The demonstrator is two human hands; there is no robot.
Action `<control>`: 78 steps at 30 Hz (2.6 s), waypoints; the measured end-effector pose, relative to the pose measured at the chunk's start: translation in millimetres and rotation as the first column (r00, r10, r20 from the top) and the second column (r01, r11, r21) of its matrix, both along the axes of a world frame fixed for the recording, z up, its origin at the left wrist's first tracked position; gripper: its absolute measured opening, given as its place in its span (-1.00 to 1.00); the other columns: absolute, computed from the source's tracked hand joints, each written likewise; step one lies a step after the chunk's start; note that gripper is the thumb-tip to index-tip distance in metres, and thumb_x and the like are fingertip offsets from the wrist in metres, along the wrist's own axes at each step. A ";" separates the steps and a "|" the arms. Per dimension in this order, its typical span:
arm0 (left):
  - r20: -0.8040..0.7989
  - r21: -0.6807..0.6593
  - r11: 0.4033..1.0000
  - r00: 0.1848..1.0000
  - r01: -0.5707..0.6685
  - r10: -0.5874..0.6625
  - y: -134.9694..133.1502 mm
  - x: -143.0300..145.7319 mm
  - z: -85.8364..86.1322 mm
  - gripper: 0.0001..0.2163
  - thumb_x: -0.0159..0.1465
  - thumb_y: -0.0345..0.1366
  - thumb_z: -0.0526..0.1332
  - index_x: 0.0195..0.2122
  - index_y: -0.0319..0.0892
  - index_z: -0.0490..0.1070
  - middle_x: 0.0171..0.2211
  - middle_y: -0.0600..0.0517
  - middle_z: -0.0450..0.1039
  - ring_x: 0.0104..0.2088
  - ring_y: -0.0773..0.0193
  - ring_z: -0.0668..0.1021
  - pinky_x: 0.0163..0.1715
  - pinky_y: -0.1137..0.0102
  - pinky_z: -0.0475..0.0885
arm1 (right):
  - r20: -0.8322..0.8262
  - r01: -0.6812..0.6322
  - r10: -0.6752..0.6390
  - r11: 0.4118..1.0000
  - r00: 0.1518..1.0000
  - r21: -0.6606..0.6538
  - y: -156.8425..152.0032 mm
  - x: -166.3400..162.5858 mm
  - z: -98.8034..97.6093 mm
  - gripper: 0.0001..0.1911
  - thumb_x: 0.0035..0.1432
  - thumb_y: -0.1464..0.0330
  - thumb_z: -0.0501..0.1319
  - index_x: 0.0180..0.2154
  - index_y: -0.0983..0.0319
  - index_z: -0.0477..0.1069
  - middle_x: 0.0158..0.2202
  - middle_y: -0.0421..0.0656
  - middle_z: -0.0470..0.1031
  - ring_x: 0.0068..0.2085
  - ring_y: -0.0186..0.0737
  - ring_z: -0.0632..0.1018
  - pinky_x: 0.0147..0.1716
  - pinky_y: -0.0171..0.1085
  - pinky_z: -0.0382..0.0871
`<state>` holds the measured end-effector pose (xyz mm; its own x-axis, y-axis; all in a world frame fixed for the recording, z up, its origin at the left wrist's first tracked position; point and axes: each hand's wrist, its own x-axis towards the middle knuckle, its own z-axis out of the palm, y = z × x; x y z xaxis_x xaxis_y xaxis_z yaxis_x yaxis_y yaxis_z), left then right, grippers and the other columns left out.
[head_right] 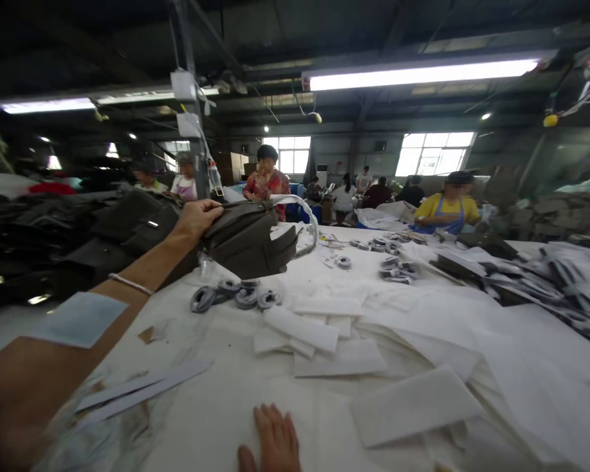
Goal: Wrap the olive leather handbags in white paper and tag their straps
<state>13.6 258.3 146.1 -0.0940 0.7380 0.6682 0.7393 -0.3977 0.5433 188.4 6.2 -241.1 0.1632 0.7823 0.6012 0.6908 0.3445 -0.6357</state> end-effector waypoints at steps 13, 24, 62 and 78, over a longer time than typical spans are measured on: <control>-0.351 -0.333 0.562 0.453 0.758 -0.819 -378.0 62.4 -166.1 -0.76 0.32 -0.23 0.19 -0.02 -0.14 0.37 -0.05 -0.03 0.50 -0.01 0.22 0.51 0.05 0.33 0.36 | -0.974 -0.378 -0.197 0.915 -0.114 -0.140 -134.6 56.8 111.2 -0.41 0.11 -0.03 0.25 0.08 0.12 0.30 0.14 -0.07 0.41 0.16 -0.08 0.45 0.05 -0.09 0.46; -0.727 -0.329 0.810 0.416 0.486 -0.545 -366.2 -87.6 -226.1 -0.12 0.11 -0.14 0.41 0.36 -0.10 -0.05 0.34 -0.13 0.11 0.33 -0.01 0.17 0.30 0.05 0.06 | -0.338 -0.107 -0.003 0.946 0.941 -0.306 -206.3 55.5 136.9 -0.37 0.16 0.11 0.27 0.23 0.07 0.21 0.25 -0.03 0.29 0.23 0.07 0.35 0.21 0.16 0.24; -0.708 -0.234 0.847 0.513 0.477 -0.485 -368.9 -26.8 -308.7 -0.11 0.04 0.10 0.39 0.34 0.14 -0.01 0.36 -0.18 0.02 0.32 -0.26 0.14 0.15 -0.29 0.15 | 0.518 -0.234 0.451 0.872 0.727 -0.430 -128.3 13.9 108.4 -0.08 0.20 -0.08 0.14 0.38 0.25 -0.11 0.39 0.07 -0.03 0.38 0.08 0.04 0.32 0.19 -0.05; -0.764 -0.042 0.863 0.541 0.503 -0.353 -361.7 -20.4 -327.1 -0.17 0.07 0.21 0.29 0.33 0.19 0.01 0.35 -0.09 0.09 0.27 -0.24 0.21 0.20 -0.23 0.04 | 0.543 -0.363 0.376 0.922 0.750 -0.138 -135.6 -0.4 196.4 -0.24 0.28 -0.12 -0.06 0.37 0.10 -0.06 0.40 -0.09 -0.02 0.40 0.06 -0.03 0.34 0.21 -0.23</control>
<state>-6.8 -103.4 -180.9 0.7709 0.4288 0.4710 0.5660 -0.8003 -0.1978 188.0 -129.5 -44.7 -0.4934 0.7263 0.4787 0.7448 0.6370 -0.1988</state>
